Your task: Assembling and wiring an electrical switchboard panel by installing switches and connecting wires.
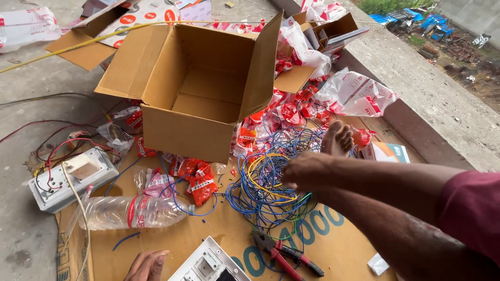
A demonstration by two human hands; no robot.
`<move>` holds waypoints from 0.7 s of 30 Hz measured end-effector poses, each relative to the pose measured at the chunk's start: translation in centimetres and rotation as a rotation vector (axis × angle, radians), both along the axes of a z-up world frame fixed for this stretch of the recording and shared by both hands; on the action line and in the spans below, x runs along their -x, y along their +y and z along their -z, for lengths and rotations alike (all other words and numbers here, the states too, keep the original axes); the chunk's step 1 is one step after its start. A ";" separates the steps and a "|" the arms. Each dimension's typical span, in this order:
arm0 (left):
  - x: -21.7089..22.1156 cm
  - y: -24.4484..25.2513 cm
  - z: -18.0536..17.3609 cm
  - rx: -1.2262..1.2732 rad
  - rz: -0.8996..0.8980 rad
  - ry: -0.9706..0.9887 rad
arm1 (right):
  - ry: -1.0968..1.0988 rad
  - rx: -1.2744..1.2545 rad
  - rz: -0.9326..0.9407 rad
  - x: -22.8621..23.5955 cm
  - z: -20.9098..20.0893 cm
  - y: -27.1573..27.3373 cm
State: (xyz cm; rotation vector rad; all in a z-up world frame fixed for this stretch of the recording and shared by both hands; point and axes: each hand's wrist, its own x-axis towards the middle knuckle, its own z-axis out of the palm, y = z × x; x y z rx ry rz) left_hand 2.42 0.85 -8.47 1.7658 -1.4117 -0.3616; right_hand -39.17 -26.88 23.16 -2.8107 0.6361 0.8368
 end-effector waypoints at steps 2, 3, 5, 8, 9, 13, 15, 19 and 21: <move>0.2 0.5 -1.9 0.033 0.003 -0.055 | 0.050 -0.046 -0.017 -0.2 0.6 1.5; 0.5 0.6 -3.6 -0.019 0.034 -0.038 | 0.014 -0.093 -0.069 -0.2 1.3 2.1; 1.3 0.6 -6.4 -0.069 0.058 -0.021 | -0.022 -0.139 -0.127 0.0 2.4 2.5; 2.6 0.7 -8.9 -0.136 0.021 0.003 | 0.017 -0.081 -0.200 0.6 3.5 2.0; 2.7 0.7 -9.2 -0.134 0.032 -0.008 | 0.109 -0.125 -0.178 0.8 3.5 1.6; 2.8 0.8 -9.8 -0.156 0.012 -0.037 | 0.147 -0.307 -0.195 4.0 7.1 -1.4; 3.0 0.6 -10.5 -0.152 0.020 -0.025 | 0.074 -0.245 -0.145 2.6 5.0 -1.2; 3.6 0.6 -11.4 -0.193 0.028 -0.020 | -0.022 -0.068 0.101 -2.1 -2.0 1.5; 3.8 0.6 -12.1 -0.213 0.040 -0.004 | -0.077 -0.043 0.108 -3.3 -2.4 2.5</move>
